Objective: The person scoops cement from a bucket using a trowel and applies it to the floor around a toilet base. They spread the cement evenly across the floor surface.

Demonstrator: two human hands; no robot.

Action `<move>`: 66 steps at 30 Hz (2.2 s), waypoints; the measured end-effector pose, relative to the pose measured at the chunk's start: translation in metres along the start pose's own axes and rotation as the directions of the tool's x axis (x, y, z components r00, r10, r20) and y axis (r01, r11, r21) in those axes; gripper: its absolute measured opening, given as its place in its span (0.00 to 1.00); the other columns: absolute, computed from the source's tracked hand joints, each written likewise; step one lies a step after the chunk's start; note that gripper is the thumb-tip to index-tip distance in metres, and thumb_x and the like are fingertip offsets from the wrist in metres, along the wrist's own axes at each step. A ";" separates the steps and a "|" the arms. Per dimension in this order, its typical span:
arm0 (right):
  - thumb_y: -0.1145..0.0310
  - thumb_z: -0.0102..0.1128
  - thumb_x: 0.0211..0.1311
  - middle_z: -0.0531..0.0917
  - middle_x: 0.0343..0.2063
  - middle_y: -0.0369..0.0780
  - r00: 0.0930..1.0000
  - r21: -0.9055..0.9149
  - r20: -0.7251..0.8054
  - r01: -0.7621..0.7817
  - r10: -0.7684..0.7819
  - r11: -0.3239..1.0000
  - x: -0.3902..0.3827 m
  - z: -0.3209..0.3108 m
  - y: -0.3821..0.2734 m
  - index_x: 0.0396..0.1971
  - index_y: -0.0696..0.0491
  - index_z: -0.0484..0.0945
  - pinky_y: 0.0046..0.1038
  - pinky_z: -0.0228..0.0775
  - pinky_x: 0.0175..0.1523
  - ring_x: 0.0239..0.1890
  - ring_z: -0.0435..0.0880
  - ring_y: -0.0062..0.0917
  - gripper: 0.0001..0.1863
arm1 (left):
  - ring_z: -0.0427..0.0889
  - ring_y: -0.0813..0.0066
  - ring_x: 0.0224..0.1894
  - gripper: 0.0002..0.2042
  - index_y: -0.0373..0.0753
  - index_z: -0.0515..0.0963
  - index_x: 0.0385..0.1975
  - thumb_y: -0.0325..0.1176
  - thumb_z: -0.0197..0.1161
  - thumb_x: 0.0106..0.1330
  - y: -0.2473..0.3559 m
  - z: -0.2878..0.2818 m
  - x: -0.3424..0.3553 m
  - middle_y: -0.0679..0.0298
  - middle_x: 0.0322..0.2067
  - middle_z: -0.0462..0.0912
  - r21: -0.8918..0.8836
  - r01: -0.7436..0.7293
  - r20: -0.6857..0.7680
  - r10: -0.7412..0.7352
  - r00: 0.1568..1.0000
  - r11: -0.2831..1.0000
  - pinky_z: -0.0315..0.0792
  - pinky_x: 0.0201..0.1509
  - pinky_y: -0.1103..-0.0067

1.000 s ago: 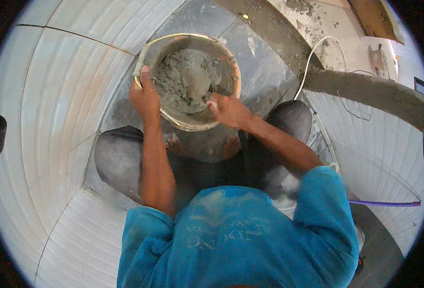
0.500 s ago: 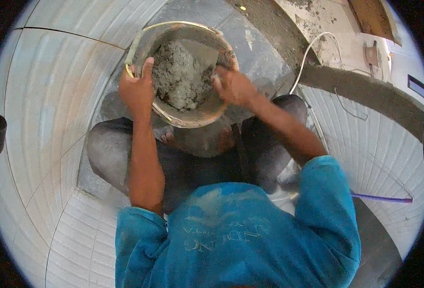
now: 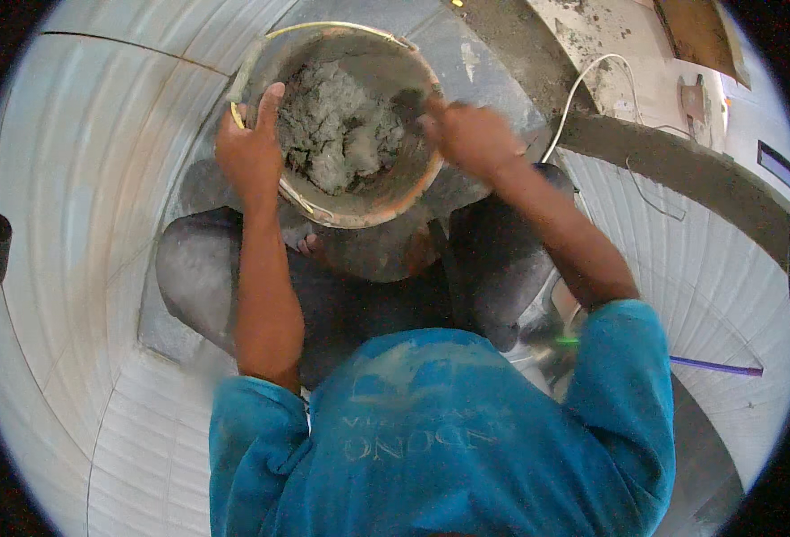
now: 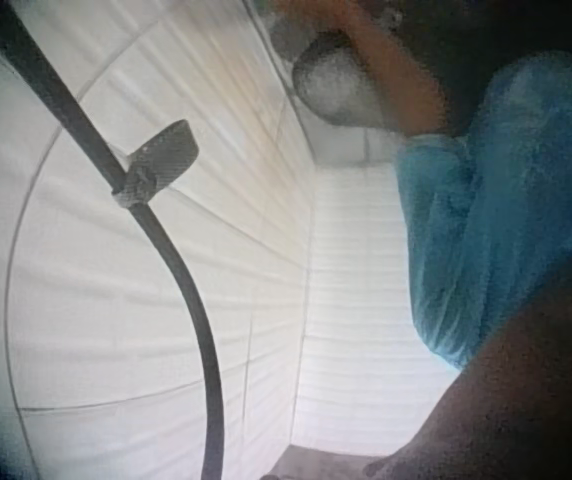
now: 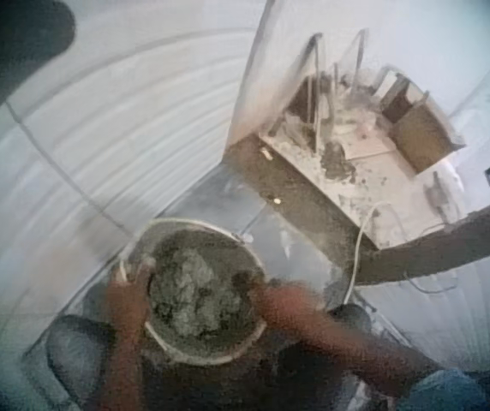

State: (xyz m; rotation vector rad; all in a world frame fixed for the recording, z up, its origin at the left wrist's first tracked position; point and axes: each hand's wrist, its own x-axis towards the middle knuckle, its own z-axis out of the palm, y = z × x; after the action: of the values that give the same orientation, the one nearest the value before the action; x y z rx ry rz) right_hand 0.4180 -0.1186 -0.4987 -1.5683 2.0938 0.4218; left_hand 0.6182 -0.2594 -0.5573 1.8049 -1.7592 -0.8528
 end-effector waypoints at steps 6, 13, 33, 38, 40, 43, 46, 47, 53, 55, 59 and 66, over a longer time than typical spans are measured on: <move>0.57 0.45 0.65 0.81 0.35 0.45 0.986 -0.216 -0.002 0.160 -0.164 0.963 -0.043 0.010 -0.006 0.54 0.48 0.65 0.40 0.75 0.27 0.26 0.83 0.38 0.20 | 0.79 0.52 0.39 0.35 0.26 0.76 0.40 0.60 0.66 0.51 0.002 0.001 0.002 0.44 0.35 0.80 0.007 0.042 0.031 -0.042 0.999 0.999 0.70 0.45 0.67; 0.64 0.45 0.64 0.81 0.32 0.50 0.997 -0.439 0.002 0.073 -0.080 0.896 0.005 -0.008 0.038 0.49 0.50 0.68 0.37 0.77 0.33 0.33 0.84 0.41 0.15 | 0.80 0.55 0.33 0.28 0.30 0.78 0.35 0.55 0.67 0.52 0.033 0.005 -0.025 0.50 0.31 0.81 -0.170 -0.061 0.101 0.079 0.992 0.984 0.71 0.40 0.68; 0.58 0.46 0.66 0.81 0.22 0.49 0.966 0.180 -0.023 0.256 -0.256 0.950 -0.045 0.018 0.027 0.49 0.51 0.73 0.40 0.76 0.29 0.22 0.82 0.41 0.18 | 0.78 0.61 0.26 0.30 0.31 0.78 0.29 0.59 0.68 0.48 0.015 0.013 -0.019 0.54 0.24 0.80 -0.063 -0.204 0.030 0.207 0.978 0.977 0.71 0.34 0.68; 0.55 0.48 0.64 0.82 0.30 0.44 0.985 -0.169 -0.126 0.091 -0.113 0.981 -0.036 0.017 -0.016 0.46 0.47 0.72 0.41 0.75 0.27 0.26 0.83 0.38 0.16 | 0.80 0.56 0.34 0.36 0.26 0.77 0.36 0.62 0.66 0.48 0.003 0.012 -0.002 0.48 0.30 0.81 -0.101 -0.007 0.096 0.016 0.995 0.995 0.71 0.41 0.67; 0.55 0.49 0.64 0.82 0.34 0.43 0.985 -0.140 -0.152 0.060 -0.081 0.988 -0.033 0.024 -0.017 0.45 0.46 0.71 0.41 0.75 0.26 0.27 0.84 0.37 0.15 | 0.79 0.54 0.37 0.37 0.26 0.77 0.38 0.63 0.66 0.48 -0.003 0.010 0.002 0.47 0.32 0.80 -0.068 0.007 0.076 -0.002 0.997 0.998 0.71 0.44 0.67; 0.55 0.50 0.62 0.81 0.35 0.41 0.987 -0.065 -0.152 0.033 -0.043 0.997 -0.023 0.031 -0.003 0.45 0.44 0.69 0.40 0.75 0.25 0.26 0.83 0.38 0.15 | 0.78 0.53 0.42 0.38 0.26 0.77 0.40 0.63 0.66 0.49 -0.012 0.009 -0.001 0.45 0.36 0.79 -0.044 0.009 0.113 -0.004 0.994 0.999 0.69 0.48 0.67; 0.56 0.53 0.61 0.80 0.32 0.41 0.973 0.026 -0.228 -0.027 0.032 0.999 -0.012 0.042 -0.005 0.51 0.44 0.67 0.40 0.75 0.26 0.27 0.83 0.39 0.19 | 0.77 0.51 0.43 0.37 0.26 0.76 0.41 0.62 0.65 0.50 -0.011 0.012 -0.003 0.45 0.38 0.79 -0.110 -0.040 0.118 0.053 0.992 0.993 0.68 0.49 0.66; 0.56 0.53 0.61 0.80 0.32 0.41 0.976 0.035 -0.220 0.017 -0.009 0.999 -0.014 0.047 -0.007 0.51 0.45 0.67 0.40 0.75 0.26 0.27 0.83 0.39 0.19 | 0.77 0.51 0.43 0.37 0.26 0.76 0.41 0.62 0.65 0.50 -0.011 0.012 -0.002 0.45 0.38 0.79 -0.100 -0.075 0.080 0.083 0.993 0.992 0.68 0.49 0.65; 0.54 0.51 0.62 0.80 0.34 0.44 0.989 0.128 -0.151 0.018 0.002 0.992 -0.043 0.068 0.012 0.46 0.50 0.71 0.41 0.75 0.29 0.28 0.83 0.42 0.18 | 0.77 0.52 0.41 0.34 0.27 0.76 0.41 0.60 0.63 0.53 0.005 0.001 -0.001 0.48 0.38 0.80 0.023 -0.018 0.097 0.016 0.995 1.000 0.68 0.47 0.65; 0.54 0.49 0.62 0.81 0.33 0.46 0.990 0.291 0.124 -0.102 0.068 0.951 -0.033 0.068 0.021 0.46 0.53 0.73 0.42 0.75 0.33 0.29 0.82 0.45 0.20 | 0.77 0.53 0.42 0.33 0.28 0.76 0.42 0.58 0.63 0.54 0.011 0.001 -0.004 0.48 0.40 0.80 -0.035 -0.019 0.108 0.023 0.994 0.999 0.68 0.47 0.65; 0.52 0.47 0.62 0.81 0.28 0.55 0.988 0.659 -0.032 0.134 -0.150 0.740 -0.008 0.087 -0.003 0.51 0.60 0.72 0.44 0.72 0.44 0.32 0.81 0.49 0.27 | 0.78 0.53 0.42 0.32 0.27 0.75 0.43 0.56 0.64 0.55 0.021 0.005 -0.014 0.48 0.41 0.79 -0.064 -0.100 0.024 0.101 0.995 0.993 0.68 0.47 0.65; 0.58 0.46 0.64 0.79 0.38 0.52 0.984 0.693 -0.087 0.174 -0.158 0.700 -0.033 0.091 0.000 0.42 0.51 0.74 0.42 0.76 0.34 0.29 0.82 0.45 0.15 | 0.77 0.51 0.42 0.34 0.26 0.74 0.43 0.58 0.63 0.55 0.016 0.003 -0.015 0.46 0.40 0.79 -0.008 -0.018 0.099 0.019 0.995 1.000 0.68 0.47 0.65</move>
State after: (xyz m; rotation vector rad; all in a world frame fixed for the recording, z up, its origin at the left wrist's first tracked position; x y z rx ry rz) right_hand 0.4429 -0.0452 -0.5569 -1.2587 1.7718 -0.4317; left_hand 0.6057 -0.2452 -0.5465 1.7662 -1.8292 -0.9554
